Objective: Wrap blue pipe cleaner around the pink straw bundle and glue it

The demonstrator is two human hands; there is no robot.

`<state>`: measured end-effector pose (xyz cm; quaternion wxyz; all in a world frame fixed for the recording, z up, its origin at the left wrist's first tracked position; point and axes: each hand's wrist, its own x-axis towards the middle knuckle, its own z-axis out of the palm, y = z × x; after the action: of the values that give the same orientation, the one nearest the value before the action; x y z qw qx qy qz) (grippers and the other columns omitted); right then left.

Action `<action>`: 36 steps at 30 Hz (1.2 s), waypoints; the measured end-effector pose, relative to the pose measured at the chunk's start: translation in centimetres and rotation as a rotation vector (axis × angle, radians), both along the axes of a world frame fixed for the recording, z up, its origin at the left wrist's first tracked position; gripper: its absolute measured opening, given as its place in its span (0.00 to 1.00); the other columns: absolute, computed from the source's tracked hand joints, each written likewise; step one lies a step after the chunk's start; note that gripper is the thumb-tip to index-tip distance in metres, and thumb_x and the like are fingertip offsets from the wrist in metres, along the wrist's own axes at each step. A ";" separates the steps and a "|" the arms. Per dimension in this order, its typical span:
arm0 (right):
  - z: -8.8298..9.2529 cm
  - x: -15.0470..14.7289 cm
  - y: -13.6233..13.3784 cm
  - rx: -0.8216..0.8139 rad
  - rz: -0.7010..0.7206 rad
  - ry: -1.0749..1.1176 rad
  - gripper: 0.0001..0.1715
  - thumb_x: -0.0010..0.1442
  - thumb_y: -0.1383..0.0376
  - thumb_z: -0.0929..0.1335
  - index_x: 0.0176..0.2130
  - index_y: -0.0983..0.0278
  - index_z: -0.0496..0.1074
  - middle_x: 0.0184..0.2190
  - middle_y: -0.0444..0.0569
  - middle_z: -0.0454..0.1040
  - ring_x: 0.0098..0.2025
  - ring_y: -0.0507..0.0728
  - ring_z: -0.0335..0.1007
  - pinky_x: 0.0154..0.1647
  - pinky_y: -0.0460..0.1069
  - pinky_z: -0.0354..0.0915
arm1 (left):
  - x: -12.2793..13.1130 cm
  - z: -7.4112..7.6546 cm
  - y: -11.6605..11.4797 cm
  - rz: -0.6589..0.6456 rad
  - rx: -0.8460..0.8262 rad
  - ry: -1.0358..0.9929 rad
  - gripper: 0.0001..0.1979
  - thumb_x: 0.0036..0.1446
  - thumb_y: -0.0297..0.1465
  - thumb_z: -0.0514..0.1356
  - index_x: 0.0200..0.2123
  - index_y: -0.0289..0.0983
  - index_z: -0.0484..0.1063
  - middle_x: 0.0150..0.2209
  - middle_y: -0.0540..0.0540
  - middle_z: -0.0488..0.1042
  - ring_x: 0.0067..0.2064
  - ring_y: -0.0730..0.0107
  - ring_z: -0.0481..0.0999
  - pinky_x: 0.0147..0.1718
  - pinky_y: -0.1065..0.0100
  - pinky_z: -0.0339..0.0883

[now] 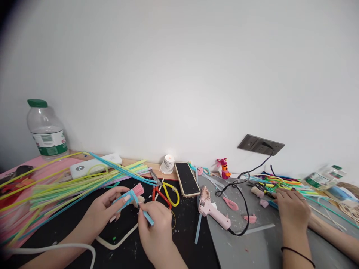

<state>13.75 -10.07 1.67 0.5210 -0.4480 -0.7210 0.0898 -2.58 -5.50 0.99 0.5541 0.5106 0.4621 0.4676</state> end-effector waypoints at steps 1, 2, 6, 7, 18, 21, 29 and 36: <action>-0.1 -0.1 0.0 -0.007 0.000 -0.007 0.10 0.58 0.73 0.64 0.34 0.64 0.74 0.28 0.51 0.78 0.30 0.56 0.75 0.31 0.48 0.69 | 0.0 0.0 0.0 0.010 -0.017 -0.019 0.19 0.47 0.43 0.64 0.38 0.36 0.70 0.23 0.54 0.69 0.16 0.78 0.60 0.16 0.73 0.52; -0.1 -0.1 0.1 -0.013 0.000 -0.014 0.10 0.58 0.73 0.63 0.33 0.64 0.74 0.27 0.50 0.77 0.29 0.56 0.74 0.30 0.48 0.68 | 0.0 -0.1 0.0 0.020 -0.035 -0.036 0.20 0.46 0.43 0.64 0.38 0.36 0.70 0.23 0.54 0.70 0.16 0.79 0.60 0.16 0.73 0.52; -0.4 -0.3 0.3 -0.019 -0.001 -0.023 0.09 0.59 0.72 0.63 0.30 0.64 0.72 0.25 0.49 0.75 0.26 0.54 0.72 0.28 0.47 0.66 | 0.1 -0.5 0.1 0.037 -0.097 -0.105 0.19 0.47 0.42 0.65 0.39 0.36 0.71 0.21 0.56 0.67 0.16 0.80 0.60 0.16 0.74 0.54; -0.5 -0.3 0.4 -0.021 -0.004 -0.022 0.09 0.59 0.72 0.63 0.30 0.64 0.72 0.25 0.49 0.74 0.26 0.54 0.72 0.28 0.47 0.66 | 0.1 -0.6 0.2 0.037 -0.111 -0.135 0.20 0.47 0.42 0.66 0.39 0.36 0.71 0.21 0.57 0.67 0.15 0.81 0.59 0.16 0.74 0.54; -0.9 -0.5 0.4 -0.092 -0.040 0.009 0.11 0.58 0.70 0.64 0.25 0.64 0.69 0.21 0.46 0.71 0.23 0.53 0.69 0.25 0.45 0.64 | 0.0 -0.7 0.0 -0.102 -0.386 -0.522 0.17 0.50 0.35 0.68 0.41 0.34 0.71 0.26 0.51 0.72 0.18 0.87 0.55 0.17 0.80 0.53; -0.8 -0.5 0.5 -0.144 -0.050 0.060 0.11 0.57 0.69 0.64 0.24 0.64 0.70 0.21 0.46 0.72 0.23 0.53 0.69 0.24 0.45 0.64 | -0.2 -0.9 0.0 -0.145 -0.437 -0.590 0.14 0.52 0.34 0.67 0.40 0.35 0.72 0.27 0.50 0.71 0.18 0.88 0.54 0.17 0.82 0.53; -0.1 -0.3 0.9 -0.423 -0.007 0.290 0.11 0.55 0.63 0.67 0.23 0.65 0.73 0.19 0.45 0.71 0.22 0.52 0.65 0.24 0.45 0.61 | -0.3 -0.8 0.1 -0.210 -0.449 -0.631 0.10 0.54 0.36 0.66 0.32 0.35 0.76 0.28 0.51 0.68 0.20 0.86 0.53 0.17 0.81 0.54; -0.8 -0.2 1.3 -0.677 0.113 0.648 0.18 0.51 0.57 0.71 0.21 0.63 0.63 0.14 0.37 0.60 0.17 0.47 0.50 0.17 0.43 0.48 | 0.0 -0.8 -0.1 -0.338 -0.526 -0.652 0.12 0.55 0.38 0.65 0.30 0.33 0.77 0.28 0.51 0.66 0.19 0.89 0.51 0.17 0.84 0.52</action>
<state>13.56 -8.75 0.83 0.5382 -0.5015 -0.4747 0.4833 -2.60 -5.56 0.24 0.8503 0.2467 0.2766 0.3735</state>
